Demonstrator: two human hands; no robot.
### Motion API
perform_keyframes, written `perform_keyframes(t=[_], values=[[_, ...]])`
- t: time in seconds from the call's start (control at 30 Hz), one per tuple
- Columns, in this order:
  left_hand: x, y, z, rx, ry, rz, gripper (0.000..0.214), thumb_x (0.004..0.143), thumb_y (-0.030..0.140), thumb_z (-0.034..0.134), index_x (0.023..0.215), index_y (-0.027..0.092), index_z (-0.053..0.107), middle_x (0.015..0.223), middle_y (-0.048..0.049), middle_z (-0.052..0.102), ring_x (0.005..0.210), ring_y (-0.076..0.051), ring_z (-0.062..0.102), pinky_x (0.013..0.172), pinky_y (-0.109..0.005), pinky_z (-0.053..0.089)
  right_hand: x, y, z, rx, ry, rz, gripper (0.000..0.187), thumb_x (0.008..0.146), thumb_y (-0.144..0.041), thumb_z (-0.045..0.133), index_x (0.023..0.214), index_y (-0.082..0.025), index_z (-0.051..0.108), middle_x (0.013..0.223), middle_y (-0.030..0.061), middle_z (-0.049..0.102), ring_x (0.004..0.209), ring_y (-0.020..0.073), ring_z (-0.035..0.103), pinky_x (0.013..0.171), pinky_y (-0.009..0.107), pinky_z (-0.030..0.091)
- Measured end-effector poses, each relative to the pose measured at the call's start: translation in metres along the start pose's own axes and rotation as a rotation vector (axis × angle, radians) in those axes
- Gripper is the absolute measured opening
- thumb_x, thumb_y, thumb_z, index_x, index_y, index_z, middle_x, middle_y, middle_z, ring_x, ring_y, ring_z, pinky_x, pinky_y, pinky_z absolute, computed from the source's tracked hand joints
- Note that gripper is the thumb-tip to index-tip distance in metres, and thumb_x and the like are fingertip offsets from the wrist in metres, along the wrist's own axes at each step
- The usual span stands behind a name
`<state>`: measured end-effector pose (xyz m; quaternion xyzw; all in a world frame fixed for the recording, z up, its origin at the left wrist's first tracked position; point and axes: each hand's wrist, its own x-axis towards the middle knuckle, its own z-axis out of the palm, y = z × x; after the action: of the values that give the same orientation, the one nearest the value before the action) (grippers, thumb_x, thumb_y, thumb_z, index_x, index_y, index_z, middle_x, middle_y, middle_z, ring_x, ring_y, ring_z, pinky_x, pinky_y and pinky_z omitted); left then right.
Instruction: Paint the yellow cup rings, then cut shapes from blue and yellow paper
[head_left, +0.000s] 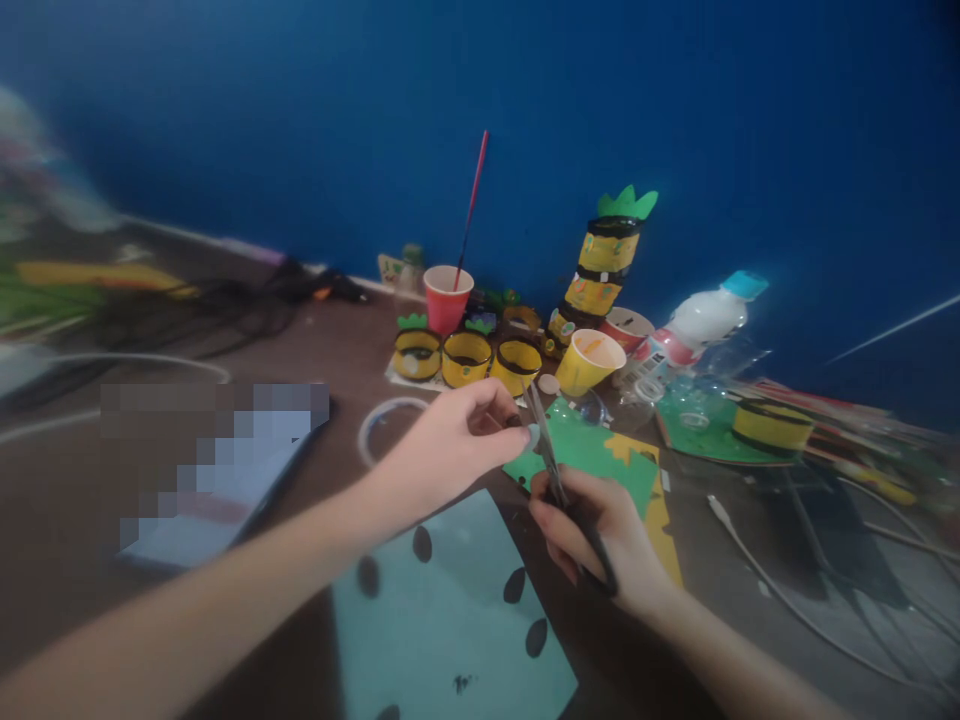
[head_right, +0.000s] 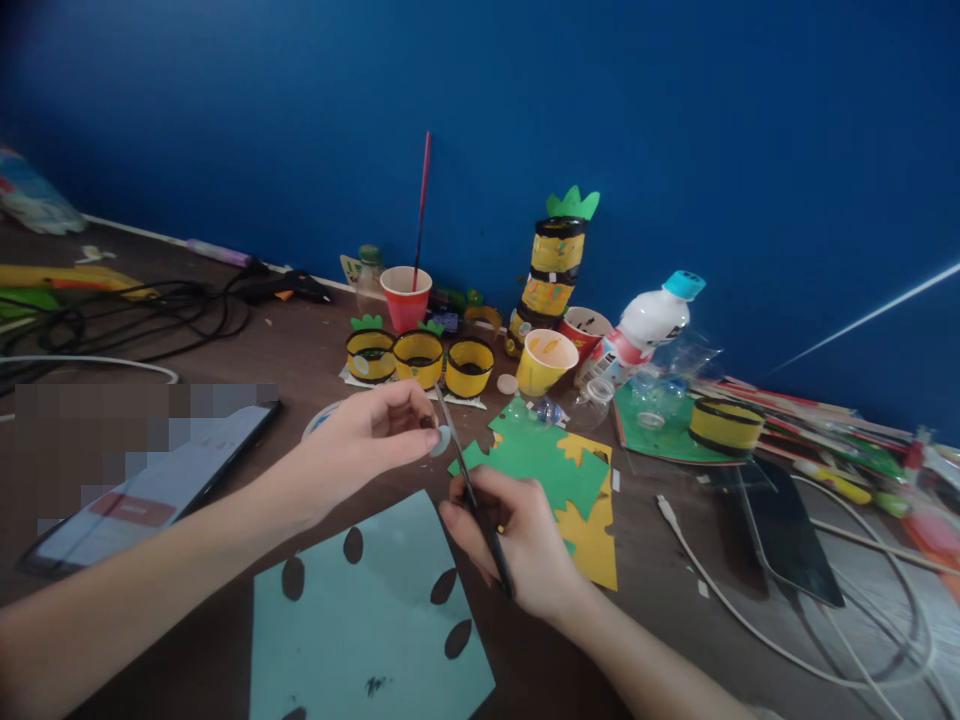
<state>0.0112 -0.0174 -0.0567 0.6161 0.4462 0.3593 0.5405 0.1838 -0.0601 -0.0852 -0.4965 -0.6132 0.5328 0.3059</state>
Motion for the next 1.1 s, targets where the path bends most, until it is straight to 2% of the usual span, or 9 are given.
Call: perform_keyframes(t=[0.77,1.1], values=[[0.0013,-0.0003,-0.0003,0.016,0.011,-0.038,0.01,0.076,0.029,0.057,0.075,0.021,0.051,0.07,0.0045,0.053,0.067,-0.01,0.048,0.061,-0.025,0.037,0.0001,0.0048,0.0001,0.002,0.006,-0.031,0.022,0.082,-0.035,0.056,0.071,-0.017,0.049,0.04,-0.0084,0.038,0.031,0.0049,0.035,0.032,0.016,0.025],[0.0021,-0.0039,-0.0004,-0.007,-0.004,-0.014,0.008,0.077,0.028,0.057,0.076,0.022,0.051,0.073,0.005,0.053,0.068,-0.01,0.049,0.064,-0.026,0.038,0.0002,0.0055,-0.0004,0.021,-0.019,-0.042,0.024,0.084,-0.036,0.054,0.071,-0.017,0.048,0.042,-0.0081,0.038,0.032,0.0045,0.036,0.033,0.016,0.025]])
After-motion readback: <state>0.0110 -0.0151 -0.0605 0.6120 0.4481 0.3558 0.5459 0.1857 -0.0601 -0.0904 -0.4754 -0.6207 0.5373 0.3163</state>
